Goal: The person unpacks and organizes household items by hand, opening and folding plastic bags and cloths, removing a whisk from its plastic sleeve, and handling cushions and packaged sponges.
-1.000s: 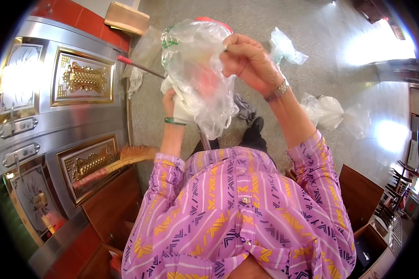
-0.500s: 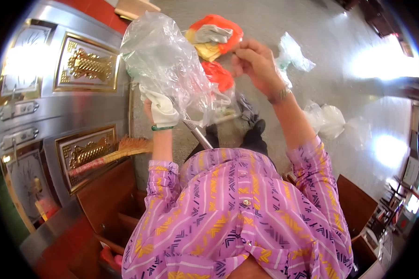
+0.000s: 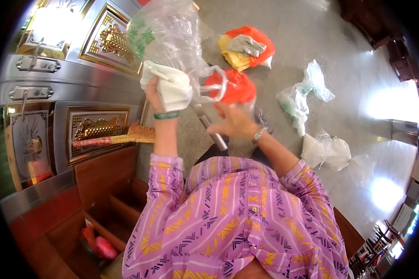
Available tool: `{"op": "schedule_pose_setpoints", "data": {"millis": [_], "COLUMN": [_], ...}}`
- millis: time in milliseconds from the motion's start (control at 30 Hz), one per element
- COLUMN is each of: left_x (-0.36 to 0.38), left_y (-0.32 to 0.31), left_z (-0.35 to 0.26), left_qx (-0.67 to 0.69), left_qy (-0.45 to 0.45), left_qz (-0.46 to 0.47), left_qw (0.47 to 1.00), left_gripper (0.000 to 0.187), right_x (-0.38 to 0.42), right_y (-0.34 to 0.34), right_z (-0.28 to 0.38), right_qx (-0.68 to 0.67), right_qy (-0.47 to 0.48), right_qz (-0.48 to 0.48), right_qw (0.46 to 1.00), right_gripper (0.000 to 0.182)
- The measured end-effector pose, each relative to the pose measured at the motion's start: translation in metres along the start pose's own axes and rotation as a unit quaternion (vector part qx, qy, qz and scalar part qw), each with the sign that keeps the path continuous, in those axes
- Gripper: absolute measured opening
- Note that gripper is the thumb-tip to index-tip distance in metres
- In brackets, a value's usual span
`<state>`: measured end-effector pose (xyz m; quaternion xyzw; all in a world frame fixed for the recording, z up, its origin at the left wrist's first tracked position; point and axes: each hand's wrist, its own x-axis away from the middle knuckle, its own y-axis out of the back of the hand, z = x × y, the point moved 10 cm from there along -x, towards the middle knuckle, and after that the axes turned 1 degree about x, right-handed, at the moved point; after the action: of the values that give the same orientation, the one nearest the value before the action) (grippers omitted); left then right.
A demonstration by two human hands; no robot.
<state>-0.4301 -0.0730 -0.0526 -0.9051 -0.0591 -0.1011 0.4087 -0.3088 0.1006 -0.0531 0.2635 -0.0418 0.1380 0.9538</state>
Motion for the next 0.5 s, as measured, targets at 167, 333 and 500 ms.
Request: {"op": "schedule_pose_setpoints", "data": {"millis": [167, 333, 500], "left_x": [0.006, 0.020, 0.032], "left_y": [-0.034, -0.089, -0.121], "left_z": [0.043, 0.040, 0.033], "left_qx": [0.093, 0.068, 0.070], "left_qy": [0.079, 0.056, 0.044], "left_qz": [0.033, 0.093, 0.136], "left_qw": [0.992, 0.992, 0.987], "left_gripper": [0.035, 0.035, 0.039], "right_x": [0.023, 0.033, 0.046], "right_y": [-0.021, 0.051, 0.119], "right_z": [-0.021, -0.011, 0.007], "right_qx": [-0.212, -0.121, -0.083], "right_qy": [-0.117, -0.069, 0.002], "right_qz": [-0.028, -0.178, -0.279], "right_qw": [0.970, 0.974, 0.957], "right_gripper": [0.042, 0.033, 0.038]}}
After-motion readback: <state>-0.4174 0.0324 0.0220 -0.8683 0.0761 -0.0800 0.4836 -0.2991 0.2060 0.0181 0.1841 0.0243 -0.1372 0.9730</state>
